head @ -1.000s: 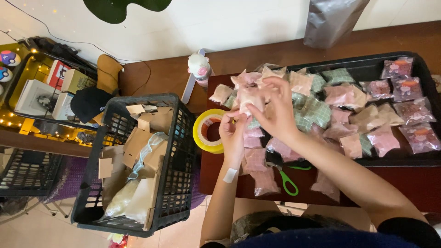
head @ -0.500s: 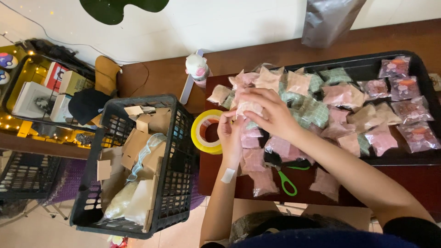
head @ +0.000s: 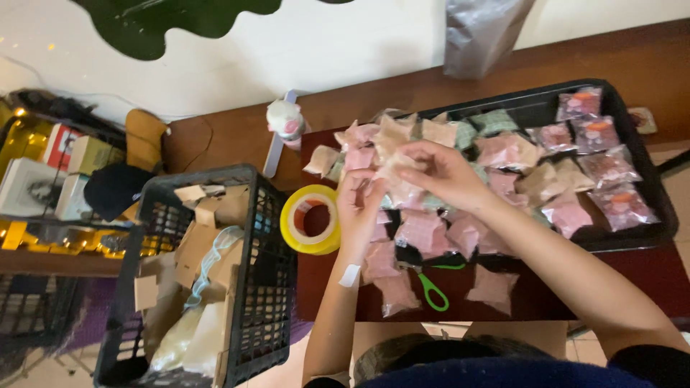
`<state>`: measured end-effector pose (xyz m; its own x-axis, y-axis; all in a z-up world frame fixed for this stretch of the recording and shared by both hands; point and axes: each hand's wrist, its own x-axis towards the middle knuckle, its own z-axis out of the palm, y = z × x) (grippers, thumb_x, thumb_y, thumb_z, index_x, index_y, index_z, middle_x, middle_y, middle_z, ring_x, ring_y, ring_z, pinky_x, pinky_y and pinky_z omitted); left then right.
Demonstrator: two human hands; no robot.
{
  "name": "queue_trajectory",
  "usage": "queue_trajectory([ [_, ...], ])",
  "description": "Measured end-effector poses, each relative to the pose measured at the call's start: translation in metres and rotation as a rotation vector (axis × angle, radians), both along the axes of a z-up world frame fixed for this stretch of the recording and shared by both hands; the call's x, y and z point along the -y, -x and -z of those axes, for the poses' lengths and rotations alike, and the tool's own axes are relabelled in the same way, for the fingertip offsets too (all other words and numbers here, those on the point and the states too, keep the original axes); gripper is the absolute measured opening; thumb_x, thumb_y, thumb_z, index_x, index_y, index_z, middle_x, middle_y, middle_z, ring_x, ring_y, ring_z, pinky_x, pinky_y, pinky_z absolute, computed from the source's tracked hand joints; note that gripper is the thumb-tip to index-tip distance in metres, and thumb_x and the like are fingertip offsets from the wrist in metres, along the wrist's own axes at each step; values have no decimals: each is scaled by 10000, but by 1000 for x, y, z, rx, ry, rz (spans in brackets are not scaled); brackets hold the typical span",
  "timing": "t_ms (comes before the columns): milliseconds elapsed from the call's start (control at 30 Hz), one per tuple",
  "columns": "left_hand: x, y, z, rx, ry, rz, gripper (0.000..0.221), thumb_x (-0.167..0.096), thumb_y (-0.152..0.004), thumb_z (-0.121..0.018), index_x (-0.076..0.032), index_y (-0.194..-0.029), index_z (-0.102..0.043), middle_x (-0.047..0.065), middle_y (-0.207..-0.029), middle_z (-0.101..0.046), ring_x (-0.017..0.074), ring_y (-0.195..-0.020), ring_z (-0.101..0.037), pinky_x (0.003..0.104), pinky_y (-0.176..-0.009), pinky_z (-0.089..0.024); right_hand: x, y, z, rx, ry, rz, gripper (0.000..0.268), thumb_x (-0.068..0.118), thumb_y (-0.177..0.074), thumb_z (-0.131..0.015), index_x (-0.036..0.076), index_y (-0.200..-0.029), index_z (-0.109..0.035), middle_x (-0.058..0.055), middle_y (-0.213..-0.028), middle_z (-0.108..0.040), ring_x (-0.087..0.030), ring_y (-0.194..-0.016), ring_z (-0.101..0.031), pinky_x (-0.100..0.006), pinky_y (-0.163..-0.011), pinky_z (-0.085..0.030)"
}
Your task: The person organizes numerous small, star-shaped and square-shaped packets on a black tray by hand, moving and grouping them into rows.
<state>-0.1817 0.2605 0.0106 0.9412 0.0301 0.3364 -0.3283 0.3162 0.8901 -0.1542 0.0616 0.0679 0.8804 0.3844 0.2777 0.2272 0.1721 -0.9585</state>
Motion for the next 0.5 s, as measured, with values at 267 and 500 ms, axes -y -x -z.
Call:
queue_trajectory([
  [267,25,-7,-3,48,-148,117,235,-35,-1001,-650,-21,-1225,-580,83,-1231,-659,161,-1135,-675,311,-1023,-541,98,-11,-7,-397,133,227,287,249,-937,-726,94,-1171,-665,-2,-1037,-715,-128,-902,-693,-289,-680,-533],
  [500,28,1,-1,122,-621,-228,160,-53,-932,-723,-39,-1086,-682,69,-1070,-756,168,-926,-726,294,-845,-577,233,-40,24,108,734,953,347,225,-991,-796,28,-1240,-655,-164,-1087,-697,-254,-975,-702,-389,-824,-546],
])
